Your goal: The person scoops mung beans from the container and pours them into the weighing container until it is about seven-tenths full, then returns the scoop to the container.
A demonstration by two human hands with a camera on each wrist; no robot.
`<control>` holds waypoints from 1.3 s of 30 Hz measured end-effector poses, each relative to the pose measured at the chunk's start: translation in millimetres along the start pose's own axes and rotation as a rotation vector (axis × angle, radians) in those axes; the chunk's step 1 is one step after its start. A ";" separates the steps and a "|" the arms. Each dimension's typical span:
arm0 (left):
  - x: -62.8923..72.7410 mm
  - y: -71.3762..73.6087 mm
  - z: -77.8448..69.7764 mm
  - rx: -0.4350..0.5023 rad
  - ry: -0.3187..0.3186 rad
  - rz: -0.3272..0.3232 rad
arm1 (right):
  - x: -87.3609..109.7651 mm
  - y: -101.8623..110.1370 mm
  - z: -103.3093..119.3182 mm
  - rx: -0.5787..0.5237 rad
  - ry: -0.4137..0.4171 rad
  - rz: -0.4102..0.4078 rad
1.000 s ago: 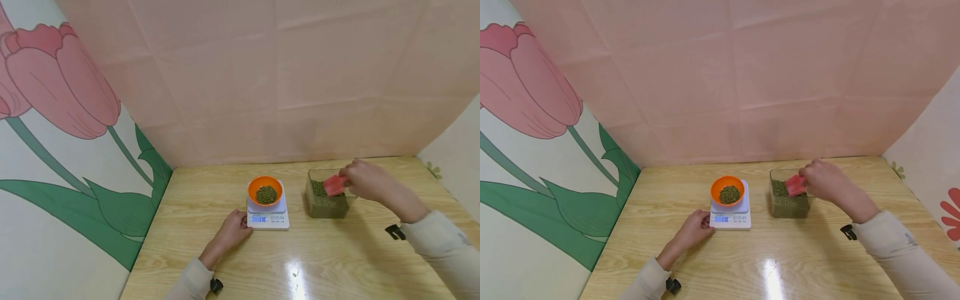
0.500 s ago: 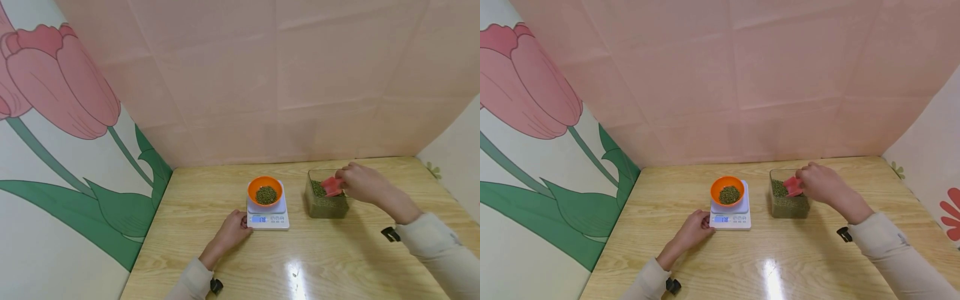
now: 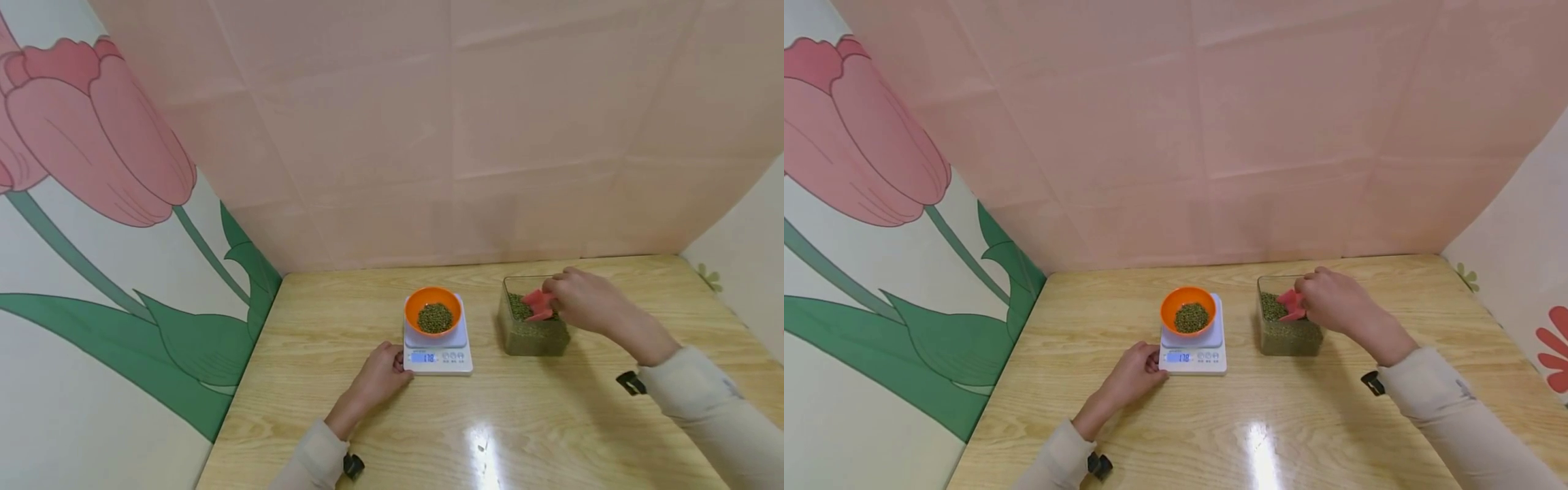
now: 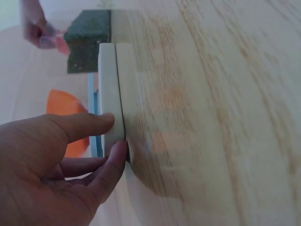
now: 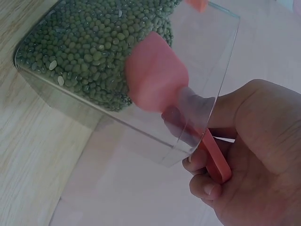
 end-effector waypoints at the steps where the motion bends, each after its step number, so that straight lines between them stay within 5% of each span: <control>1: -0.1 0.0 -0.2 0.001 -0.001 -0.001 | -0.4 -0.1 0.8 0.001 0.002 -0.004; 24: -1.7 1.6 0.0 -0.013 -0.004 0.004 | -7.2 -6.5 5.8 0.006 -0.004 0.026; 39: -0.5 0.4 0.3 0.000 0.009 0.010 | -12.3 -9.8 9.5 -0.051 -0.035 0.121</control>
Point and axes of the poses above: each hand's wrist, its own x-axis away from the middle knuckle, its own y-axis out of the back of the hand, z = x × y, the point moved 1 cm from there along -x, towards the middle knuckle, and after that the axes turned 10 degrees about -y, right-handed, at the moved point
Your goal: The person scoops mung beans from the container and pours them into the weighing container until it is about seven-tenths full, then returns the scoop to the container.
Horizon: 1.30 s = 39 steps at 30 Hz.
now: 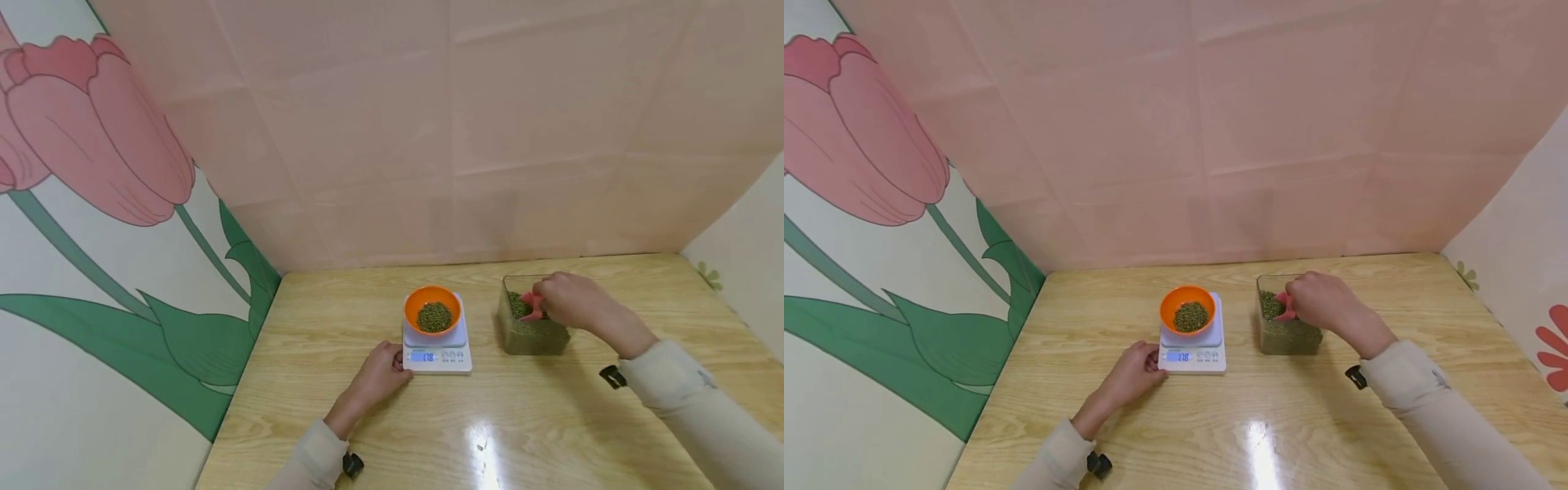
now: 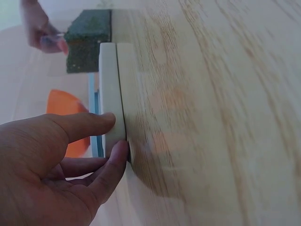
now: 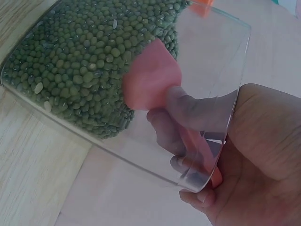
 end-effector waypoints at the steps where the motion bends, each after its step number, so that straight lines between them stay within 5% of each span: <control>1: 0.2 0.0 -0.4 0.000 0.002 0.000 | -0.2 0.3 0.4 -0.002 -0.003 0.007; 16: 0.1 -1.6 -1.0 -0.009 -0.003 -0.006 | -1.0 0.2 -0.6 -0.051 -0.005 0.025; 39: 0.7 1.0 -2.6 -0.009 0.009 0.002 | 0.1 1.7 -10.0 -0.053 0.053 -0.083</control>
Point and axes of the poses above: each hand's wrist, its own x-axis away from the middle knuckle, its own y-axis out of the back of the hand, z = x × y, the point moved 1 cm from there along -x, towards the middle knuckle, and after that the axes turned 10 degrees about -y, right-handed, at the moved point
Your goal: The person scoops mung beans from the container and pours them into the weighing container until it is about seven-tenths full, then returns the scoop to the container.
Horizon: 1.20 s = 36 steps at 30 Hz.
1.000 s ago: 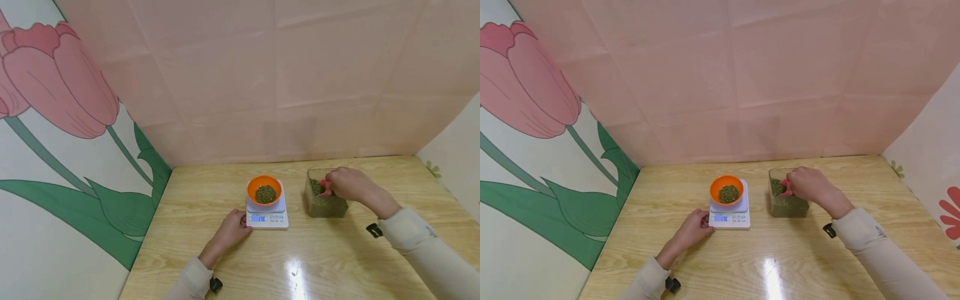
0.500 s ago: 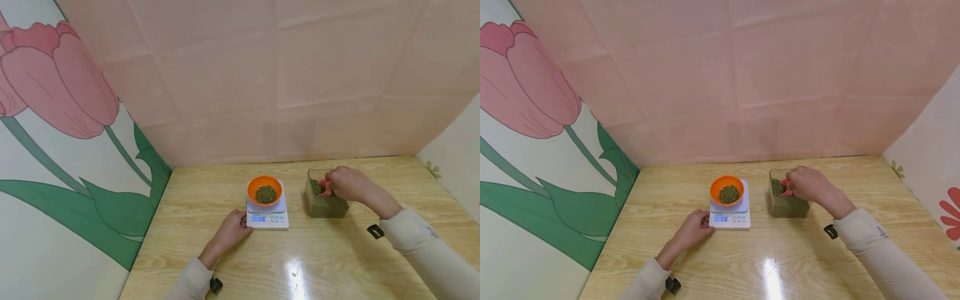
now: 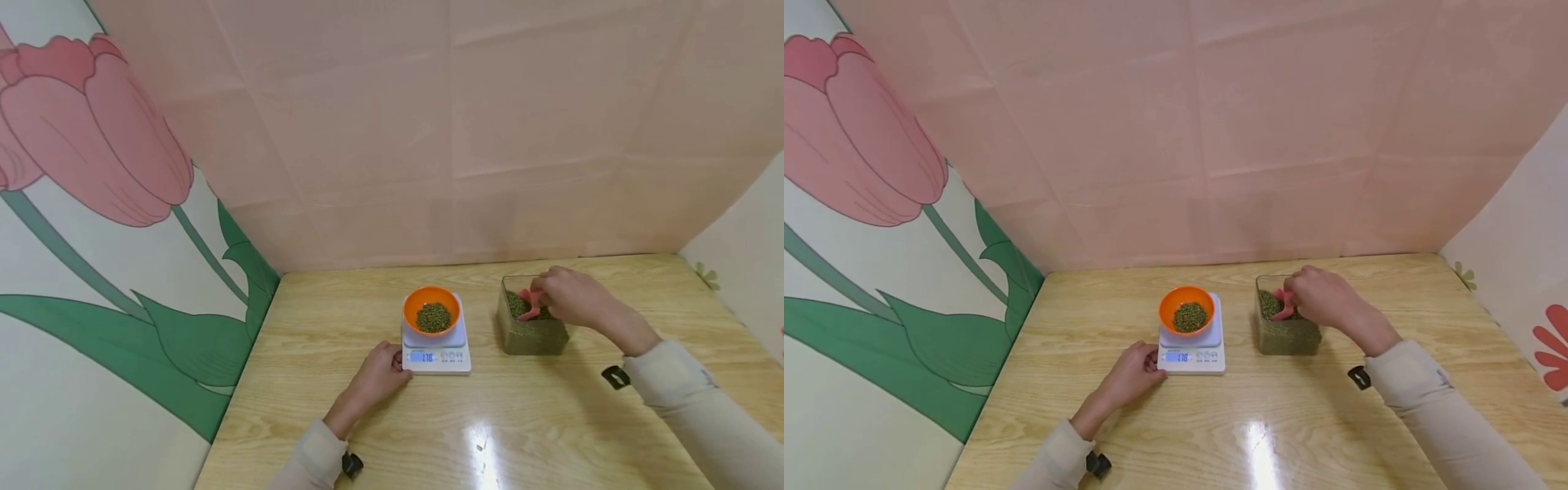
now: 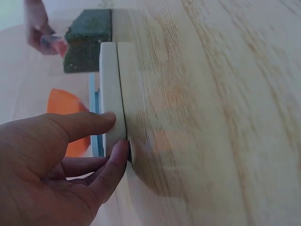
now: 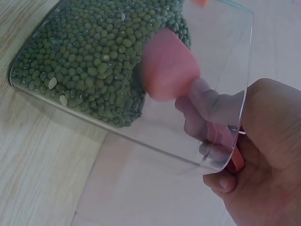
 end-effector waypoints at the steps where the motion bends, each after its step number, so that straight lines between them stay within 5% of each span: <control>1: -0.1 0.1 -0.2 -0.001 0.003 0.002 | 0.2 0.2 -0.6 -0.002 0.002 -0.005; 36: 0.4 1.6 -3.0 0.008 0.001 0.003 | 16.4 3.5 -17.3 -0.114 -0.040 -0.097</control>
Point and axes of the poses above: each hand's wrist, its own x-axis away from the middle knuckle, its own y-axis out of the back of the hand, z = x × y, the point moved 1 cm from there along -x, towards the middle knuckle, and after that the axes turned 10 degrees about -y, right-handed, at the moved point
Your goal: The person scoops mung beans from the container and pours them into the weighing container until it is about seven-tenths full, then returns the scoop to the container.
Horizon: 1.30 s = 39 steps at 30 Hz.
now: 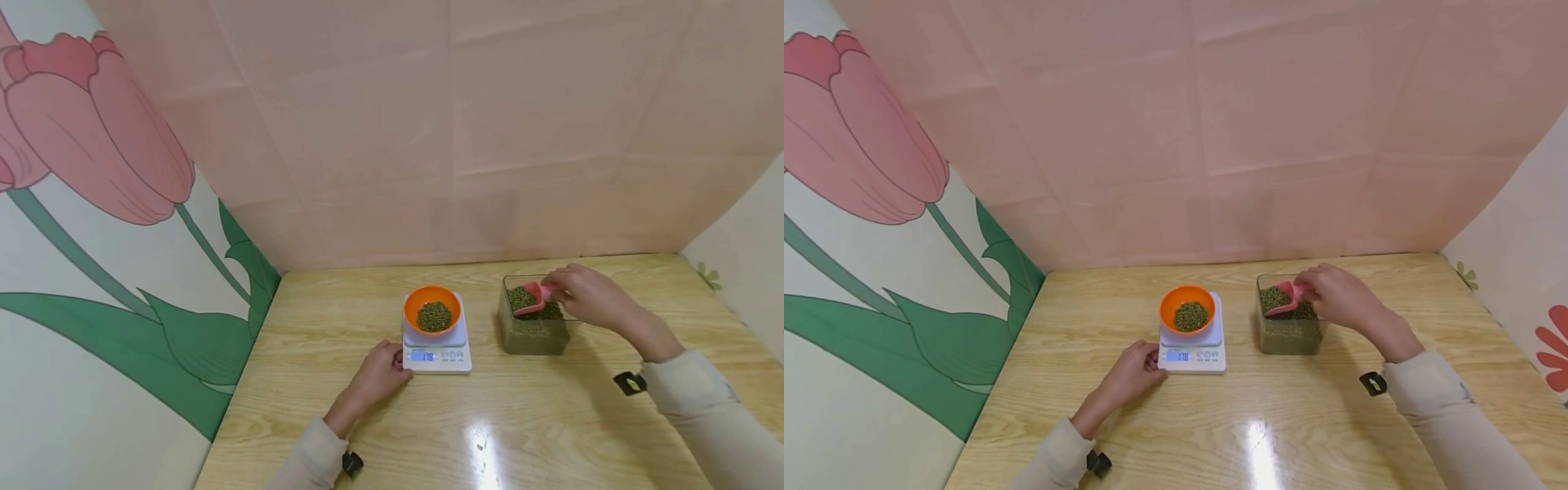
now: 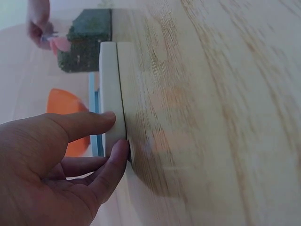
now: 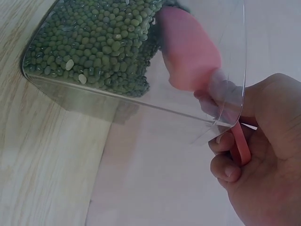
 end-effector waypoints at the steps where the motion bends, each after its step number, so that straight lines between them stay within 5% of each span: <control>1: -0.1 0.0 0.0 0.000 0.000 0.000 | 0.5 -0.1 -0.5 -0.002 -0.005 0.000; 39: -2.3 -1.3 3.9 -0.021 -0.019 -0.004 | 15.5 1.5 -16.2 -0.098 -0.086 -0.085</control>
Point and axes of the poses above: each hand's wrist, its own x-axis away from the middle knuckle, its own y-axis out of the back of the hand, z = x × y, the point moved 1 cm from there along -x, towards the middle knuckle, and after that the axes turned 10 degrees about -y, right-handed, at the moved point
